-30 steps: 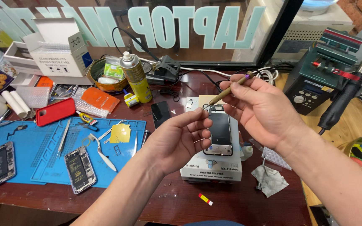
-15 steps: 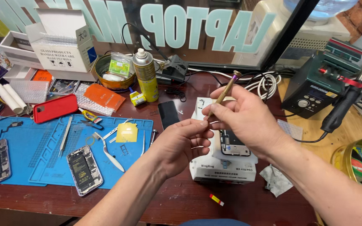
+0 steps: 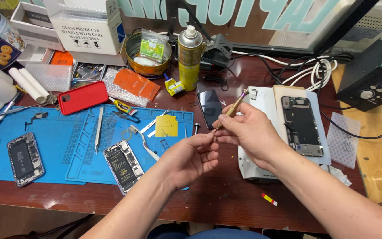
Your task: The person disassembles a smartphone by removing the back cover and battery, then uses a screwdriver to remove screws from the internal frame. They handle the motherboard and other components, placing them on the workbench, and continue to unscrew and reposition parts within the device.
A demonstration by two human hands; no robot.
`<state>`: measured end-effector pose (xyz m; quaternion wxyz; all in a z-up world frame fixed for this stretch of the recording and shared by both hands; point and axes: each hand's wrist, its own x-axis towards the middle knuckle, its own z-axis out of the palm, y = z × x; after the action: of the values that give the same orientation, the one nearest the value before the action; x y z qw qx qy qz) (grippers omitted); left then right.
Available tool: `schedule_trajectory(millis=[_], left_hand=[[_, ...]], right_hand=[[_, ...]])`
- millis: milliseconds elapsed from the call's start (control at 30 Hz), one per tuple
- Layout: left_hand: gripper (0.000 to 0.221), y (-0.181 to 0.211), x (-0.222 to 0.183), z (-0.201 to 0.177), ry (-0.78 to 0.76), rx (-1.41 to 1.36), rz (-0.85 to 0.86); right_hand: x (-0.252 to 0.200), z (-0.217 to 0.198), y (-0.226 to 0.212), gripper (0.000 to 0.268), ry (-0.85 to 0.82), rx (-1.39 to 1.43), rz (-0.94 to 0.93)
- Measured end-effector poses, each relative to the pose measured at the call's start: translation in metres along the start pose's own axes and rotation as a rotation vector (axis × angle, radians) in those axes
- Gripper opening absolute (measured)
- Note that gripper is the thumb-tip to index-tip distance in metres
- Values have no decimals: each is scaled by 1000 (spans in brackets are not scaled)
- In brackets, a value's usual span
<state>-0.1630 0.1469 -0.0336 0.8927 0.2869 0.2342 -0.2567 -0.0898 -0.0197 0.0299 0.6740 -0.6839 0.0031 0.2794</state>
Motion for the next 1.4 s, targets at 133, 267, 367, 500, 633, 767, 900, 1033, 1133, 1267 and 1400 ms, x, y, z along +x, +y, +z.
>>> schedule_trajectory(millis=[133,267,367,500,633,767,900,1033,1133,1267,1400], left_hand=[[15,11,-4,-21,-38,-19,-56],[17,16,0,-30,-20,37,-42],[28,21,0,-32,117,208,27],[21,23,0,-28,201,474,259],[20,27,10,-21,89,554,346],[15,28,22,-15,68,477,310],[11,30,33,5,81,438,286],[14,29,37,41,-4,448,366],[21,28,37,71,-55,363,365],[25,21,43,107,-42,309,335],[17,16,53,113,150,393,364]], right_hand=[[10,12,14,11,-30,226,135],[12,20,22,14,17,167,145],[10,33,26,14,81,-4,177],[-2,45,33,22,20,-522,36],[-13,45,35,23,13,-861,-76],[-21,33,34,29,77,-741,-39],[-31,16,27,31,131,-649,-131],[-45,-2,10,33,166,-469,-125],[-55,-26,-3,34,236,-435,-123],[-57,-98,-3,28,427,-454,-297],[-46,-221,25,15,927,-302,-347]])
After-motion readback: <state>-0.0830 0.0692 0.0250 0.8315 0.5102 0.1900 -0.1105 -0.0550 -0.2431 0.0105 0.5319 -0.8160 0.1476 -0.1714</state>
